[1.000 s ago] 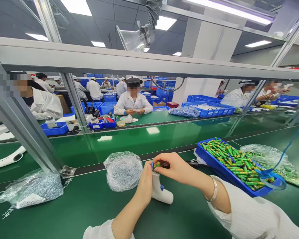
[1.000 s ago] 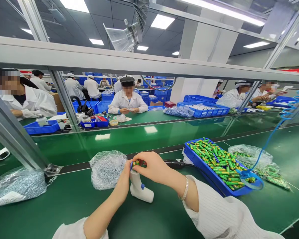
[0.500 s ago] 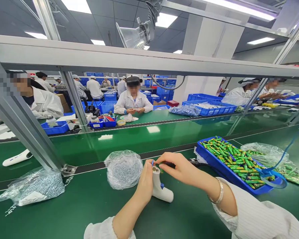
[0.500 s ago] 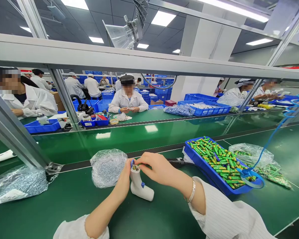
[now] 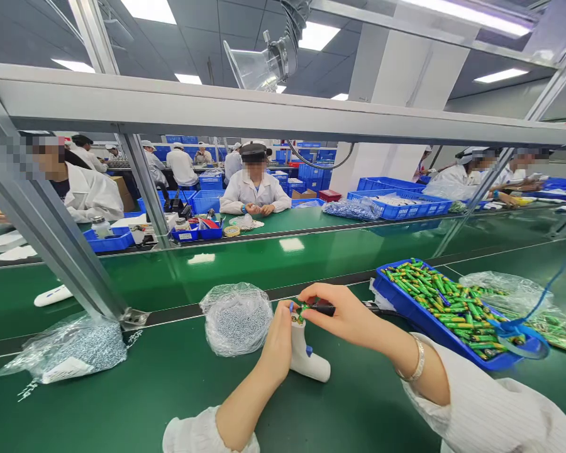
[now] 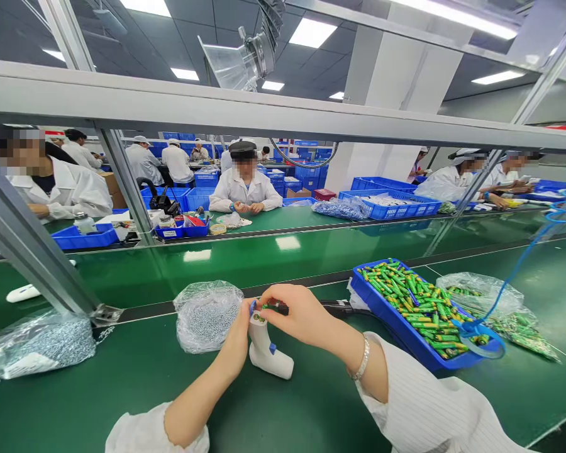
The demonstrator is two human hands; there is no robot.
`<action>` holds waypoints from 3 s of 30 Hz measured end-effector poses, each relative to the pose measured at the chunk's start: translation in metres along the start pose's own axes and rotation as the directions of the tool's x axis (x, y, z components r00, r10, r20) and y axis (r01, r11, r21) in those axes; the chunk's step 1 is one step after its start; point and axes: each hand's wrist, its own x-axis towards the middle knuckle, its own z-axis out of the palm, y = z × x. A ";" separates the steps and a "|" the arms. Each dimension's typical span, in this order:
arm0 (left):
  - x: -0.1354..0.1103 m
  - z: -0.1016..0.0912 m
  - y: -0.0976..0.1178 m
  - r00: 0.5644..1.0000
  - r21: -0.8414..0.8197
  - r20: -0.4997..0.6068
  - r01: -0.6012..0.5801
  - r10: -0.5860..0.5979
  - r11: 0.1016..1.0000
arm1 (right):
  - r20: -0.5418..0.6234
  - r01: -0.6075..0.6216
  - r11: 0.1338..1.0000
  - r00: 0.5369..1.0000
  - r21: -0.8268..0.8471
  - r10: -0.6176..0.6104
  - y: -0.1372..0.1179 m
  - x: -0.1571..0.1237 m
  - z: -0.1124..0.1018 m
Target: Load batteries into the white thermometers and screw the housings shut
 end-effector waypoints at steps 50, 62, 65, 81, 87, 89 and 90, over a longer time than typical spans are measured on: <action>-0.003 0.000 -0.008 1.000 0.048 -0.007 -0.016 0.017 0.999 | 0.006 0.074 0.993 0.997 0.091 -0.075 0.015 -0.008 0.009; -0.004 0.001 -0.009 0.998 0.063 -0.016 0.054 -0.053 0.997 | -0.003 -0.140 0.934 0.989 0.328 0.149 0.021 0.001 -0.002; -0.003 0.000 -0.008 0.999 0.048 -0.031 0.032 -0.031 0.998 | 0.032 -0.259 0.837 0.960 0.481 0.278 0.033 0.001 0.013; -0.002 0.000 -0.013 0.985 0.337 0.135 -0.143 0.103 0.931 | 0.453 -0.504 0.201 0.855 0.840 0.252 0.023 -0.023 0.054; -0.005 0.000 -0.032 0.982 0.361 0.167 -0.144 0.088 0.921 | 0.412 -0.437 0.112 0.891 0.892 0.191 0.034 -0.031 0.063; -0.008 -0.003 -0.047 0.988 0.325 0.135 -0.119 0.079 0.938 | 0.365 -0.402 0.141 0.903 0.905 0.227 0.034 -0.032 0.070; -0.009 -0.006 -0.055 0.992 0.317 0.115 -0.086 0.052 0.945 | 0.348 -0.392 0.164 0.905 0.905 0.243 0.033 -0.031 0.074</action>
